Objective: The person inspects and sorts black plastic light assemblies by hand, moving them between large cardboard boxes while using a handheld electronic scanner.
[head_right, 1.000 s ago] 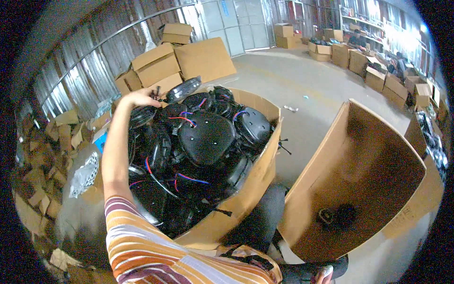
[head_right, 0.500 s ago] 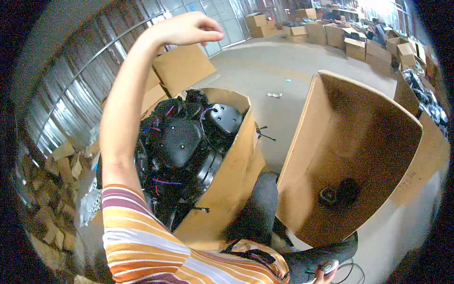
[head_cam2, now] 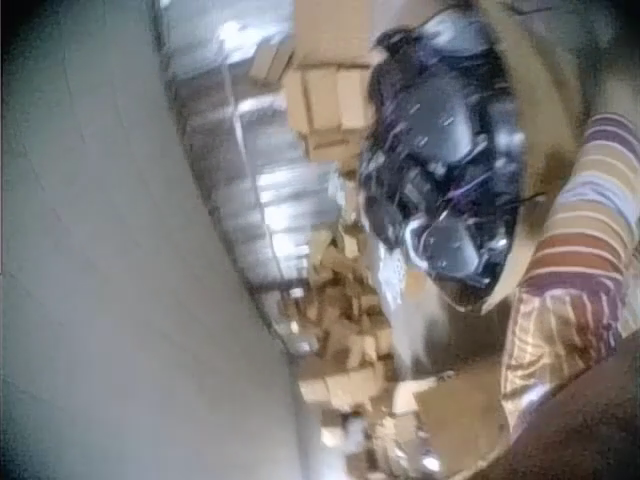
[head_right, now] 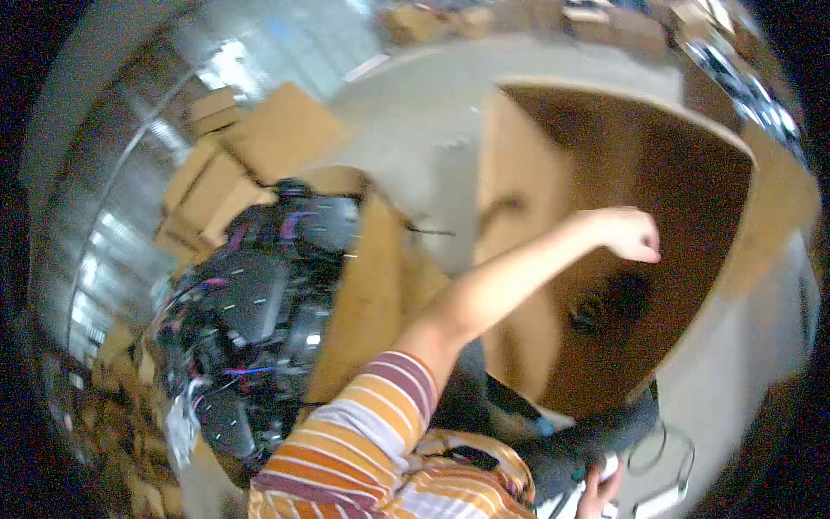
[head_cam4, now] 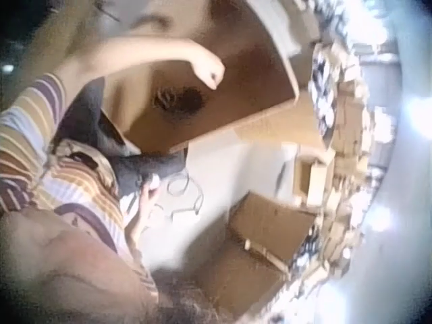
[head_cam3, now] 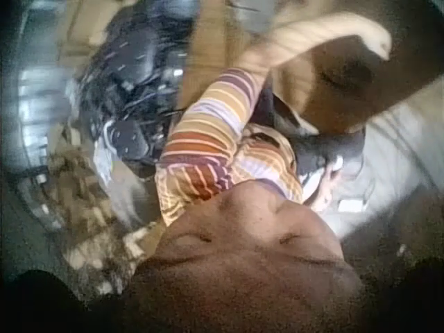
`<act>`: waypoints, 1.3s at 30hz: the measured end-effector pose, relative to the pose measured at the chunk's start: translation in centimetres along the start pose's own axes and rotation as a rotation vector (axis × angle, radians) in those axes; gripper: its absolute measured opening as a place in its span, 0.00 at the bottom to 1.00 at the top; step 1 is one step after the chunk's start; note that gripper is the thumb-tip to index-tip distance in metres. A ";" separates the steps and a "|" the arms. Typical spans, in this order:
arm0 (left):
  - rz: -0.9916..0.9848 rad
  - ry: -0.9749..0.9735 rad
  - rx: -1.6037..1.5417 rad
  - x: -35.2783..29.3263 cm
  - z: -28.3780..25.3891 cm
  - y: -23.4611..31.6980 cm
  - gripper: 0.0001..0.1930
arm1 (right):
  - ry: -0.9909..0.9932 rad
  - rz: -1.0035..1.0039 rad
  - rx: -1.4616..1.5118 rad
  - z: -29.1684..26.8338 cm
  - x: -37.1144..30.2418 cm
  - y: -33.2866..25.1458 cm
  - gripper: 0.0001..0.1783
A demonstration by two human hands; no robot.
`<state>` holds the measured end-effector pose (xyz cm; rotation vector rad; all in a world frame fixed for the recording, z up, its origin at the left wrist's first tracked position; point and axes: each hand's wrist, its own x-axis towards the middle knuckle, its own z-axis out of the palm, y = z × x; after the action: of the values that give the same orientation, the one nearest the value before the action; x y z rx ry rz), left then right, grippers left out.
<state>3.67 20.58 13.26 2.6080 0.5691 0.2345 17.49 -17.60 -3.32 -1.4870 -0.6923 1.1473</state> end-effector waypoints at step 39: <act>-0.190 0.004 0.412 -1.8 36.8 -26.6 0.26 | -0.259 0.838 -0.597 8.1 11.9 -9.8 0.17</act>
<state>2.11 26.71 -31.71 2.9165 0.9472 0.0646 15.92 -1.47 2.95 -2.2718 -0.6213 1.8974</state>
